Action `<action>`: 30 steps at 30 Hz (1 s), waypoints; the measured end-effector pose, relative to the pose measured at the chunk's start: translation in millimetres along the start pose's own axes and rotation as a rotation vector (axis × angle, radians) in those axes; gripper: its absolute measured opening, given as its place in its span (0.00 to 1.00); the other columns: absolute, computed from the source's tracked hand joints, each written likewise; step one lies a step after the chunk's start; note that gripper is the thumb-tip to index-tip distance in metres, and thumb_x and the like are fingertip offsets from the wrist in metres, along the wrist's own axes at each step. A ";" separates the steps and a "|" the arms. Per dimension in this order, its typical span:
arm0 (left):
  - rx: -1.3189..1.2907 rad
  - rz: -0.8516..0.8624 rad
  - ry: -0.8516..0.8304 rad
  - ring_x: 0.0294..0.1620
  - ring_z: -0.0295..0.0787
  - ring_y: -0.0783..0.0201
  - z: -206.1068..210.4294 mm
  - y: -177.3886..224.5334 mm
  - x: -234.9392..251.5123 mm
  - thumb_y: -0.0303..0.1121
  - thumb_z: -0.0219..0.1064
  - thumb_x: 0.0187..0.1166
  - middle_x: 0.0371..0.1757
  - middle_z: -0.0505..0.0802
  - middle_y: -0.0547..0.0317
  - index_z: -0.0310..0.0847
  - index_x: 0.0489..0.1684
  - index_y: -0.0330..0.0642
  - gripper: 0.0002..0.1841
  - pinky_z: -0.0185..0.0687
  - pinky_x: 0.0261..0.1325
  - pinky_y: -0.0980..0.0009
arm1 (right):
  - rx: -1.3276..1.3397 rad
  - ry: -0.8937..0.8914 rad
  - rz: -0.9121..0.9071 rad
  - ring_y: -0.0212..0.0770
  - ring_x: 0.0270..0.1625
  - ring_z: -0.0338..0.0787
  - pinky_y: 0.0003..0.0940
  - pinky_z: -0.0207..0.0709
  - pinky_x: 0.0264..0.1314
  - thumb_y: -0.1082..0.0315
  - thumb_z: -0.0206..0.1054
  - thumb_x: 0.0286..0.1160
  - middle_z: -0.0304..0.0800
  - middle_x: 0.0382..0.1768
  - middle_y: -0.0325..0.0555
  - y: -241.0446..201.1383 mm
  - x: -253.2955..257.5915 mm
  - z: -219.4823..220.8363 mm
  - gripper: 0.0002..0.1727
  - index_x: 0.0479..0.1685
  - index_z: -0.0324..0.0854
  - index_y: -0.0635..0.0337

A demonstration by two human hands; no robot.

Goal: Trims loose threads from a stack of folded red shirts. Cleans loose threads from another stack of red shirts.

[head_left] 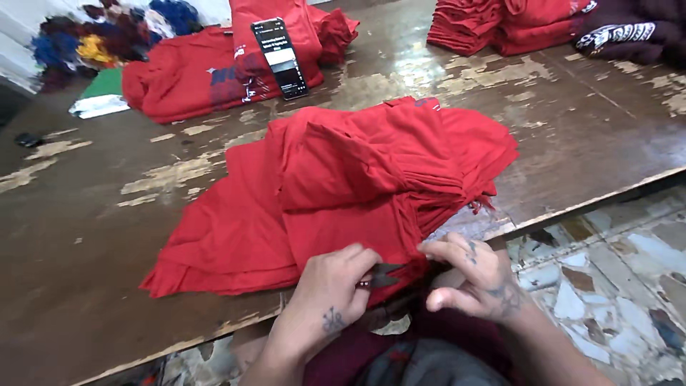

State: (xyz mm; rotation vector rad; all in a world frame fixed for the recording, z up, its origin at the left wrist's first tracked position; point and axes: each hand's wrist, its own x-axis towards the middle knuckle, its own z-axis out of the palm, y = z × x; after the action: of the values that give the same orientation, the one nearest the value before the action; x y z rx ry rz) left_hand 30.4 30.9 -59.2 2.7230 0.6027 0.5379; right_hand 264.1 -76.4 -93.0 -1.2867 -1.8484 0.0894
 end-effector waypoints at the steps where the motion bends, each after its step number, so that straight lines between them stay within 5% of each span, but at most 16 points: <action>1: -0.045 0.012 -0.012 0.29 0.87 0.56 -6.9 1.4 8.5 0.32 0.61 0.76 0.31 0.88 0.54 0.88 0.36 0.44 0.09 0.80 0.26 0.57 | -0.011 -0.008 0.021 0.46 0.40 0.91 0.39 0.86 0.42 0.28 0.50 0.80 0.91 0.40 0.55 1.3 8.3 8.1 0.42 0.56 0.89 0.60; 4: -0.281 -0.094 -0.001 0.34 0.87 0.66 -8.4 -0.7 36.4 0.33 0.57 0.86 0.34 0.90 0.57 0.87 0.40 0.39 0.12 0.82 0.40 0.67 | 0.263 0.068 0.077 0.44 0.46 0.92 0.35 0.85 0.52 0.67 0.69 0.71 0.92 0.42 0.55 18.6 20.2 35.5 0.11 0.42 0.93 0.65; 6: -0.670 -0.287 0.091 0.36 0.83 0.78 12.7 -15.5 47.7 0.30 0.59 0.84 0.34 0.89 0.66 0.86 0.47 0.37 0.10 0.80 0.45 0.78 | 0.768 0.104 0.119 0.26 0.49 0.88 0.23 0.82 0.55 0.77 0.64 0.68 0.91 0.44 0.38 30.3 18.5 39.8 0.12 0.51 0.83 0.65; 8: -0.917 -0.424 0.204 0.35 0.84 0.79 20.7 -20.1 51.1 0.26 0.62 0.78 0.35 0.90 0.69 0.86 0.55 0.37 0.12 0.82 0.45 0.79 | 0.982 0.040 0.134 0.21 0.51 0.86 0.23 0.81 0.56 0.74 0.63 0.68 0.88 0.49 0.29 34.2 16.6 36.6 0.20 0.62 0.72 0.56; 10: -0.973 -0.468 0.263 0.32 0.85 0.79 20.0 -17.5 53.8 0.23 0.63 0.76 0.33 0.91 0.69 0.86 0.54 0.36 0.12 0.83 0.43 0.79 | 0.759 0.036 0.126 0.27 0.58 0.85 0.26 0.80 0.64 0.69 0.65 0.72 0.87 0.54 0.42 23.9 17.5 32.9 0.23 0.65 0.72 0.67; 12: -0.965 -0.466 0.279 0.29 0.84 0.78 23.5 -16.4 51.9 0.23 0.63 0.76 0.29 0.90 0.71 0.87 0.51 0.36 0.11 0.82 0.40 0.79 | 0.296 0.085 0.115 0.43 0.57 0.91 0.35 0.84 0.63 0.59 0.66 0.79 0.91 0.54 0.58 11.7 20.9 33.5 0.23 0.60 0.82 0.72; 14: -0.934 -0.410 0.252 0.28 0.83 0.80 24.6 -16.0 49.4 0.24 0.64 0.75 0.28 0.90 0.74 0.88 0.50 0.38 0.11 0.81 0.38 0.80 | -0.019 0.118 0.083 0.48 0.45 0.96 0.39 0.89 0.50 0.61 0.64 0.80 0.94 0.42 0.56 10.5 21.7 31.3 0.15 0.46 0.88 0.67; 20: -0.856 -0.279 0.190 0.33 0.84 0.83 24.3 -14.7 47.1 0.25 0.63 0.77 0.34 0.92 0.73 0.88 0.50 0.36 0.10 0.82 0.41 0.82 | -0.009 -0.093 0.048 0.43 0.38 0.91 0.36 0.84 0.43 0.65 0.55 0.89 0.91 0.36 0.51 23.5 -10.3 -35.8 0.14 0.43 0.86 0.62; 22: -0.872 -0.314 0.188 0.31 0.84 0.82 26.9 -14.5 47.9 0.25 0.63 0.78 0.31 0.91 0.74 0.89 0.49 0.38 0.10 0.82 0.40 0.81 | -0.020 -0.111 0.111 0.45 0.38 0.91 0.39 0.84 0.40 0.59 0.55 0.90 0.90 0.38 0.53 19.7 -6.5 -31.8 0.17 0.47 0.85 0.63; 25: -0.876 -0.330 0.192 0.30 0.85 0.82 24.9 -11.7 50.5 0.24 0.63 0.77 0.33 0.92 0.73 0.88 0.50 0.37 0.10 0.82 0.39 0.81 | -0.014 -0.066 0.194 0.47 0.45 0.93 0.44 0.88 0.49 0.44 0.59 0.86 0.93 0.47 0.54 6.7 10.6 -4.5 0.31 0.64 0.83 0.65; 28: -0.759 -0.304 0.154 0.28 0.82 0.83 21.1 -10.3 46.4 0.26 0.62 0.78 0.32 0.91 0.74 0.86 0.53 0.35 0.12 0.79 0.35 0.82 | -0.072 0.034 0.126 0.49 0.42 0.97 0.43 0.90 0.46 0.63 0.63 0.82 0.95 0.39 0.55 6.6 16.1 22.6 0.14 0.46 0.88 0.66; 30: -0.545 -0.243 0.071 0.30 0.83 0.80 16.8 -10.6 40.9 0.29 0.61 0.79 0.34 0.92 0.67 0.86 0.57 0.34 0.14 0.81 0.36 0.79 | -0.088 -0.023 0.113 0.51 0.40 0.97 0.44 0.90 0.45 0.70 0.63 0.80 0.95 0.37 0.54 9.9 10.8 11.7 0.10 0.44 0.89 0.66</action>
State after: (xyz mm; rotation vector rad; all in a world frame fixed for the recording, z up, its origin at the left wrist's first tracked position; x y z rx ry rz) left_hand 68.3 55.2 -66.0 2.0957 0.6767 0.6297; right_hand 262.4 -58.6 -98.7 -1.4574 -1.8155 0.0845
